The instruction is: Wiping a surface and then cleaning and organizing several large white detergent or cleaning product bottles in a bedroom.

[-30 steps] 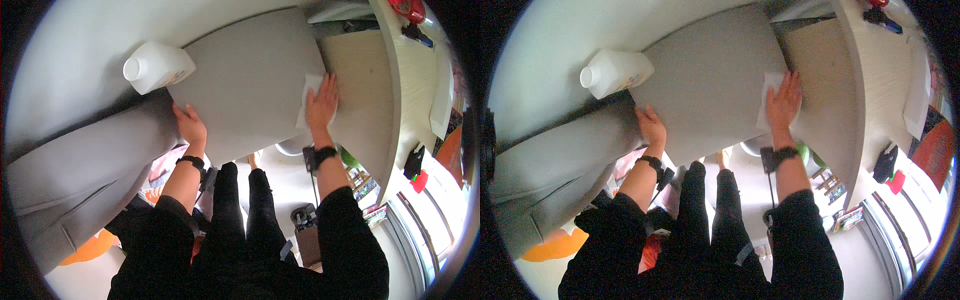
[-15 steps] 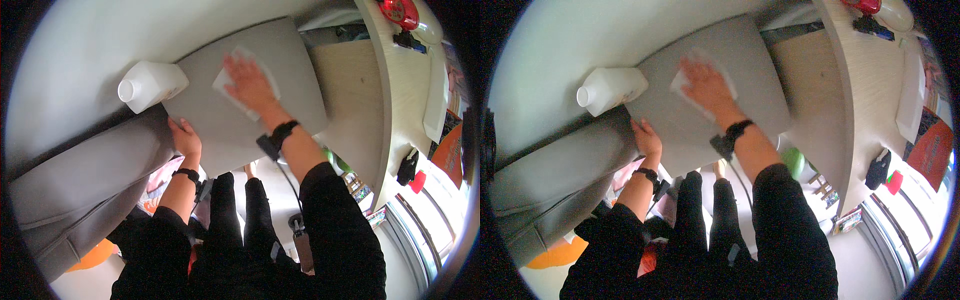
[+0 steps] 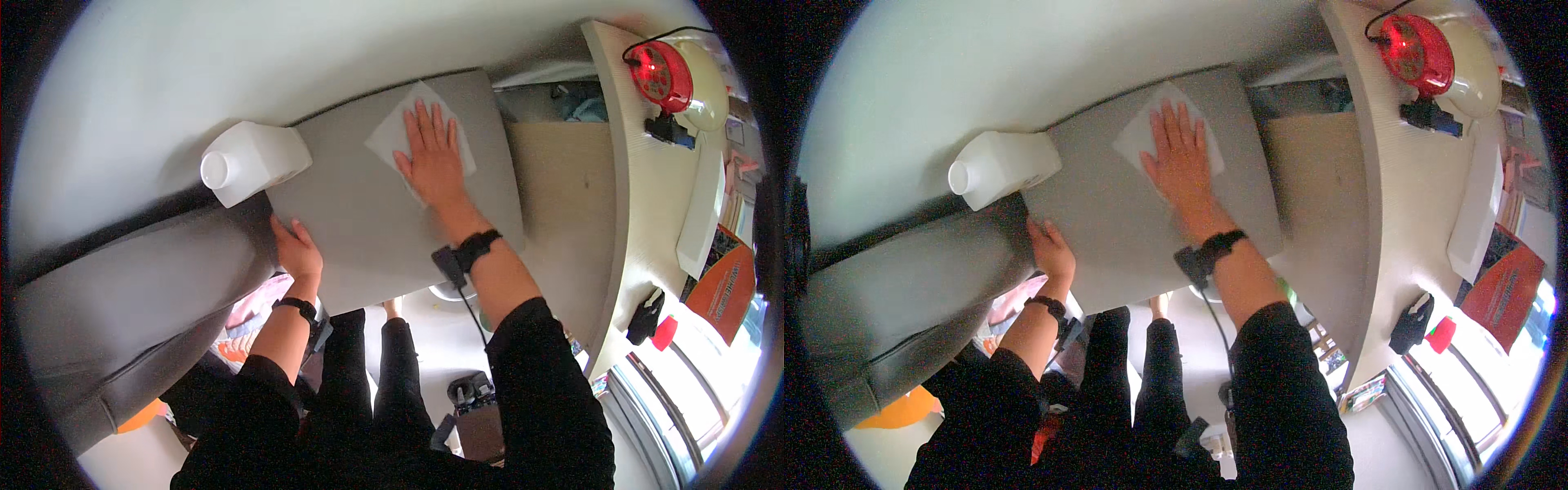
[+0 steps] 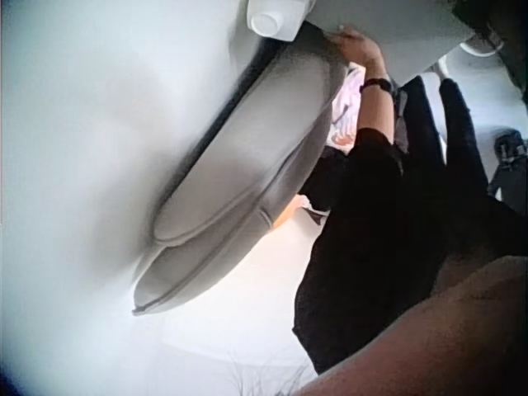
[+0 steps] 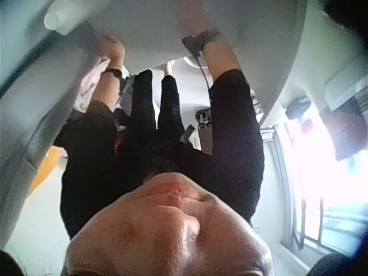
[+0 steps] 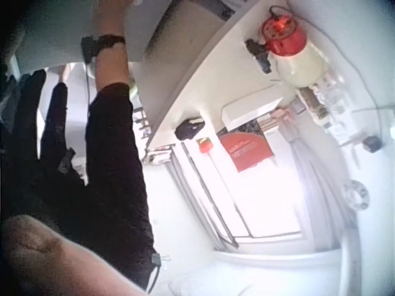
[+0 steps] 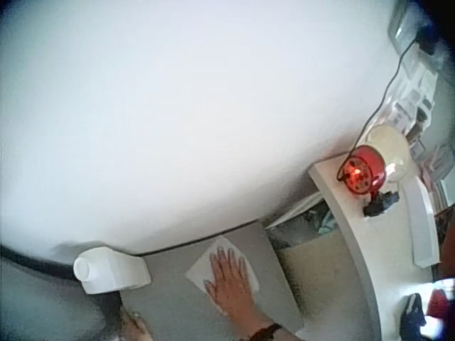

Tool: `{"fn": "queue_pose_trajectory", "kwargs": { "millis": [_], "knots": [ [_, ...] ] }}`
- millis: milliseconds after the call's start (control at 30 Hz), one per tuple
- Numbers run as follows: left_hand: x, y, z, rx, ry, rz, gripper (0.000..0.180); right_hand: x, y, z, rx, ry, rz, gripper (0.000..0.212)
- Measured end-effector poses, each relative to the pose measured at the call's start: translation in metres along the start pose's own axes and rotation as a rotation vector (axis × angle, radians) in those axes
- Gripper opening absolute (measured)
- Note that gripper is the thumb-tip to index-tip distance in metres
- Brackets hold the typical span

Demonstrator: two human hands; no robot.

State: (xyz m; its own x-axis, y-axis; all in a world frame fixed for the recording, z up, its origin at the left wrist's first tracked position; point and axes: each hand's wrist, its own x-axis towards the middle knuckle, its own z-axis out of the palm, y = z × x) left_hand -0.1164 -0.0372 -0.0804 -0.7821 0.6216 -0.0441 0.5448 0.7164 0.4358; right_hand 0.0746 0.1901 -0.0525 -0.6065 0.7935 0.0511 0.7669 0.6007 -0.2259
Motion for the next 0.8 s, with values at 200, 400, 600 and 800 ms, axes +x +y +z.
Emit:
{"fn": "queue_pose_trajectory", "kwargs": {
  "millis": [200,400,600,800],
  "knots": [
    [-0.002,0.007,0.004,0.032,-0.029,-0.05,0.052,0.006,0.074,-0.004,-0.128,0.07,0.2,0.072],
    [0.002,-0.007,0.001,-0.015,0.033,0.045,0.053,-0.135,0.053,-0.014,-0.128,-0.06,0.46,0.076],
    [0.002,0.002,-0.003,-0.07,-0.115,-0.136,0.053,-0.2,0.013,-0.008,-0.167,-0.212,0.556,0.075],
    [0.001,0.017,0.0,-0.046,-0.139,-0.056,0.056,-0.026,0.053,0.005,-0.173,0.102,0.348,0.07]
  ]
}}
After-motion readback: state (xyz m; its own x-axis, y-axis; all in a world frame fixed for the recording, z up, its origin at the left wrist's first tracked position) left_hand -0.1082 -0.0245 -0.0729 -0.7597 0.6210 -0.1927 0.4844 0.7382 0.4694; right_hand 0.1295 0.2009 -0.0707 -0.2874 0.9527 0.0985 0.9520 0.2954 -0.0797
